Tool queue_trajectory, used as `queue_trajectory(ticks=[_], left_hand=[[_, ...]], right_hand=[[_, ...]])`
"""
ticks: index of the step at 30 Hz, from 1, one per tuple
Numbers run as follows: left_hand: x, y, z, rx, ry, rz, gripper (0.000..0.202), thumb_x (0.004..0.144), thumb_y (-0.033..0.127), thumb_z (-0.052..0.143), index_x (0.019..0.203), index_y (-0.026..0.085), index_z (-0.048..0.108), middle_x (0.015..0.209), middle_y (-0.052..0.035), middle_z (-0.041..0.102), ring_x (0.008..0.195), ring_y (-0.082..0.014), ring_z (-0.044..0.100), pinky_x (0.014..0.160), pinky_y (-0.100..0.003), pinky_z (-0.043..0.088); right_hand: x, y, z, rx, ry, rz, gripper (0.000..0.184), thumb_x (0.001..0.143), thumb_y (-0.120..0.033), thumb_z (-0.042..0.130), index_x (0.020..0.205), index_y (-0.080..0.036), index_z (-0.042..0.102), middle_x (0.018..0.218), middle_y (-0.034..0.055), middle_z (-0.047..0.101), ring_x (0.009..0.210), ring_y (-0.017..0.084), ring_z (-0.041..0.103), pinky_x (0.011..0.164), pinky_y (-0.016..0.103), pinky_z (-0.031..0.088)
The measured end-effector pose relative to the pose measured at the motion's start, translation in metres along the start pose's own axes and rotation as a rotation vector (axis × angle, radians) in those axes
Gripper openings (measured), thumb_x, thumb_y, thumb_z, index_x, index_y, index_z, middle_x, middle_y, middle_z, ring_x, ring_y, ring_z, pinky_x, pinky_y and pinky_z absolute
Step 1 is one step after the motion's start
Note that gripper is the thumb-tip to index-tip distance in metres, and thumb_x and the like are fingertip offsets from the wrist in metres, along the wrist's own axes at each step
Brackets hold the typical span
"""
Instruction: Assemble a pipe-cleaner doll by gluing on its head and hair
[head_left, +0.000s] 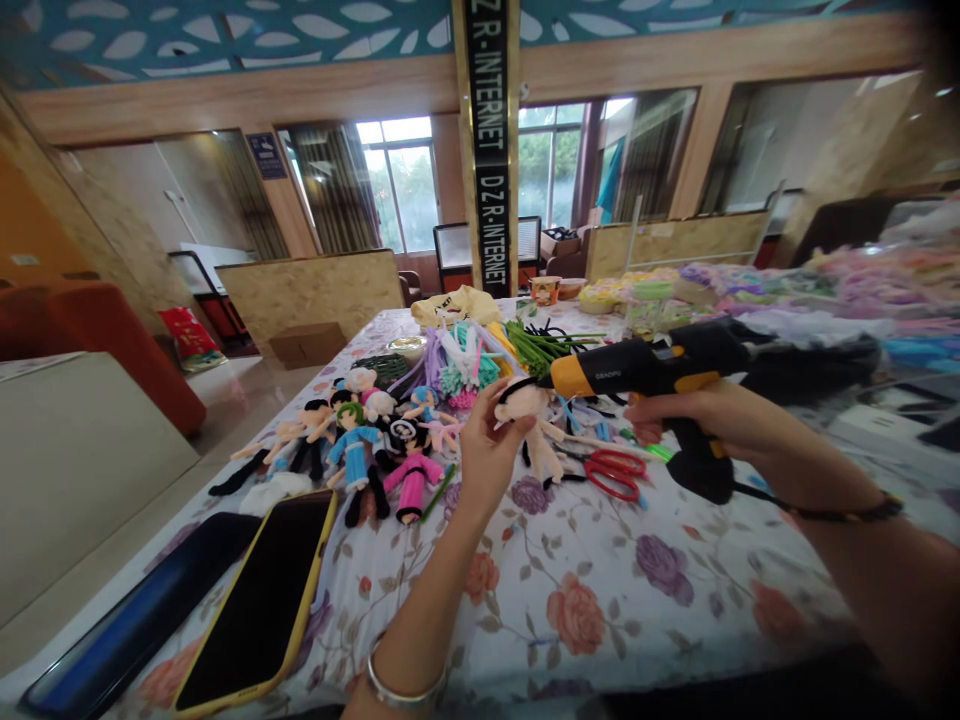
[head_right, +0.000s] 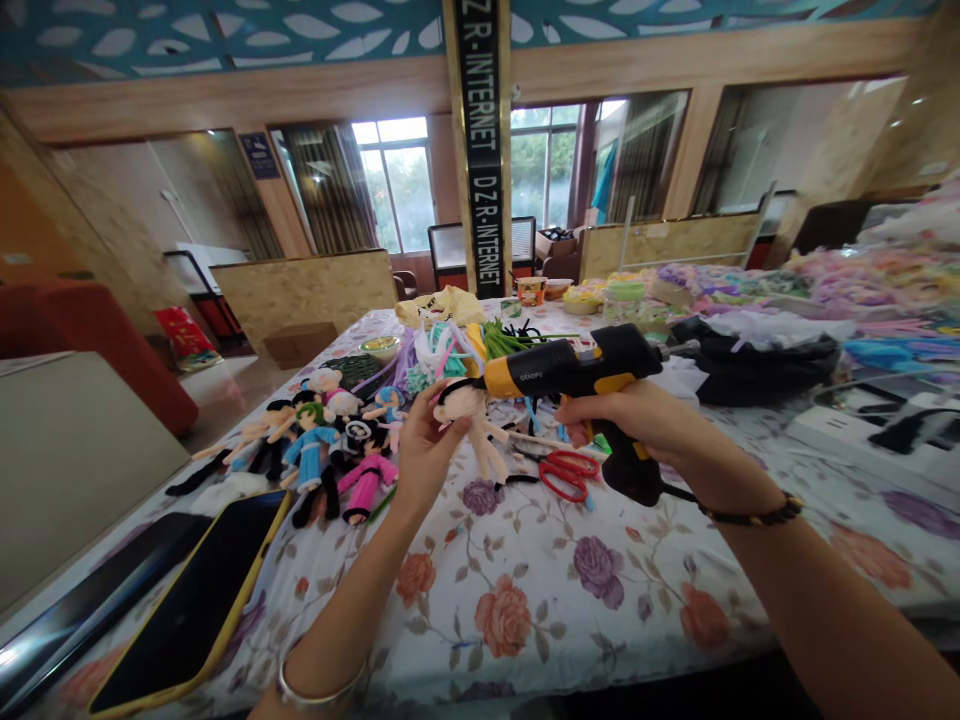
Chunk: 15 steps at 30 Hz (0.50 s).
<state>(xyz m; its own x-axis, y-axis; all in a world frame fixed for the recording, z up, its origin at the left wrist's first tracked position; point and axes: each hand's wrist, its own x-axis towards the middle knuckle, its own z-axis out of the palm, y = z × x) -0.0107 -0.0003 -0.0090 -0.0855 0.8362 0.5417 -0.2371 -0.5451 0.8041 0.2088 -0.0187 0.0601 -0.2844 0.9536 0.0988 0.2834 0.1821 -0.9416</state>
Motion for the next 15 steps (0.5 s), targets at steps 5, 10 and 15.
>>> queue_trajectory(ticks=[5,10,15], left_hand=[[0.0004,-0.0005,-0.0001,0.001,-0.003,0.03,0.05,0.065,0.03,0.073,0.11,0.021,0.052,0.112,-0.0082,0.062,0.104,-0.0195,0.059,0.087,-0.03,0.049],[0.0008,0.0001,0.0003,0.012,-0.004,0.029,0.05,0.065,0.032,0.073,0.109,0.021,0.052,0.111,-0.0082,0.062,0.102,-0.0199,0.06,0.085,-0.03,0.05],[0.0006,0.0002,0.0008,0.001,-0.007,0.047,0.05,0.065,0.033,0.073,0.109,0.022,0.051,0.11,-0.0079,0.063,0.101,-0.0197,0.06,0.085,-0.03,0.05]], right_hand=[[-0.001,-0.0012,0.0004,0.004,0.001,-0.01,0.032,0.065,-0.038,0.069,0.047,-0.018,0.053,0.048,-0.0008,0.052,0.051,0.012,0.049,0.056,0.029,0.04],[-0.0016,-0.002,0.0002,-0.038,0.01,-0.028,0.033,0.066,-0.04,0.068,0.047,-0.019,0.053,0.05,0.0002,0.053,0.052,0.013,0.05,0.056,0.03,0.041],[-0.002,-0.0029,-0.0006,-0.052,0.012,-0.034,0.033,0.067,-0.039,0.068,0.046,-0.019,0.052,0.049,-0.0001,0.053,0.051,0.013,0.049,0.056,0.029,0.04]])
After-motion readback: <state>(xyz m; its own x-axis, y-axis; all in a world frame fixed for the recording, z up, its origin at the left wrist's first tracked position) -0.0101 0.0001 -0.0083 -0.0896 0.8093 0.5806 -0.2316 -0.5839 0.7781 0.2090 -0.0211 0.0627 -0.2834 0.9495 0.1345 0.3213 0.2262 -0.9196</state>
